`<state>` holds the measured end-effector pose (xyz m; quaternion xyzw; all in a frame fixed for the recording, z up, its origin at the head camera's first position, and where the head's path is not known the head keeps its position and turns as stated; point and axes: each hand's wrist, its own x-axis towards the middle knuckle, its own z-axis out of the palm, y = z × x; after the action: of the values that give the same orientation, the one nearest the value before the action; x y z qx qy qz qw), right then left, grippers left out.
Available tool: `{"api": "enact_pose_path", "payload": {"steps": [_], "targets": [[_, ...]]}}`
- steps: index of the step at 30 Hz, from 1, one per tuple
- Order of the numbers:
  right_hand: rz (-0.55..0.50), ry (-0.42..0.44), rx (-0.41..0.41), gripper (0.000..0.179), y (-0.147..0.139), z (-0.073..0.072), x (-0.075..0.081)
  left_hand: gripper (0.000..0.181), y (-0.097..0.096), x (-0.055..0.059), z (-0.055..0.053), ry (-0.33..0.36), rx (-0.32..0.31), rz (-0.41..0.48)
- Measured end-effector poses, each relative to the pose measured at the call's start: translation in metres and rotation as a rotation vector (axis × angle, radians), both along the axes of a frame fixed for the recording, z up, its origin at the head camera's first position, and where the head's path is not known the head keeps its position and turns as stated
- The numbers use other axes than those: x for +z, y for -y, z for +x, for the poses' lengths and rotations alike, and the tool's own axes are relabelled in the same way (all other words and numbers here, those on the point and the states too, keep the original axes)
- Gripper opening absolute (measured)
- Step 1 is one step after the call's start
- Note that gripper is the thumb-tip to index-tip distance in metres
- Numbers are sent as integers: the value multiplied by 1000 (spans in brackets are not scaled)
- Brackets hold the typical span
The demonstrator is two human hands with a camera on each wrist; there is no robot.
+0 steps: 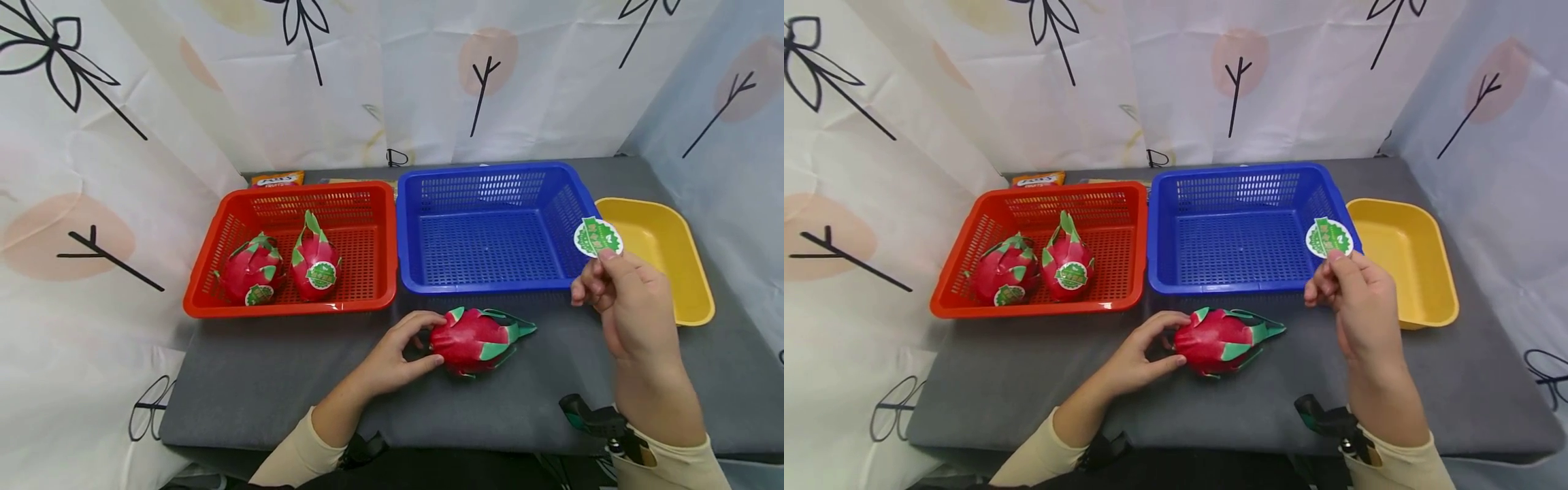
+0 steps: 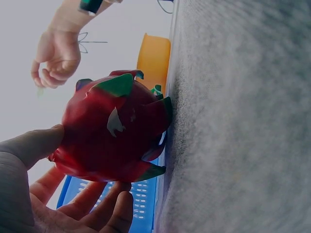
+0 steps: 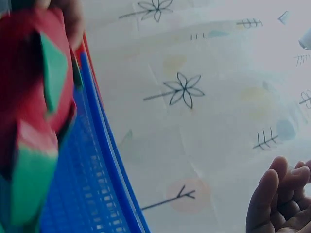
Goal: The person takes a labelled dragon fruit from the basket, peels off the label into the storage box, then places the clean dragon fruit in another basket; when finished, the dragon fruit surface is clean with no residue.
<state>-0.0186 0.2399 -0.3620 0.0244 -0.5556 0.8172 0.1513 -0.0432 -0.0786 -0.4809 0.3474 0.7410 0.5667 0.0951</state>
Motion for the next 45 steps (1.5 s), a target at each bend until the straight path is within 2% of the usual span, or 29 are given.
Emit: {"api": "enact_pose_path", "payload": {"steps": [5,12,19,25,34,41,45], "targets": [[-25,56,-25,35,-24,-18,3,50,0,0,0,10,-6,-10],[6,186,-54,33,-53,-44,4,49,1,-2,-1,8,-9,-21],[-70,299,-102,31,-83,-69,3,49,1,-4,-2,-5,-16,-12],[-84,358,-130,28,-105,-84,-4,50,0,-3,-2,-1,-25,-20],[-56,459,-219,26,-123,-99,-19,50,1,-2,-2,8,-18,-19],[37,613,-253,27,-134,-110,-33,50,1,-3,-2,-6,-26,-14],[166,740,-219,26,-139,-119,-41,49,2,-3,-2,-11,-26,-7]]}}
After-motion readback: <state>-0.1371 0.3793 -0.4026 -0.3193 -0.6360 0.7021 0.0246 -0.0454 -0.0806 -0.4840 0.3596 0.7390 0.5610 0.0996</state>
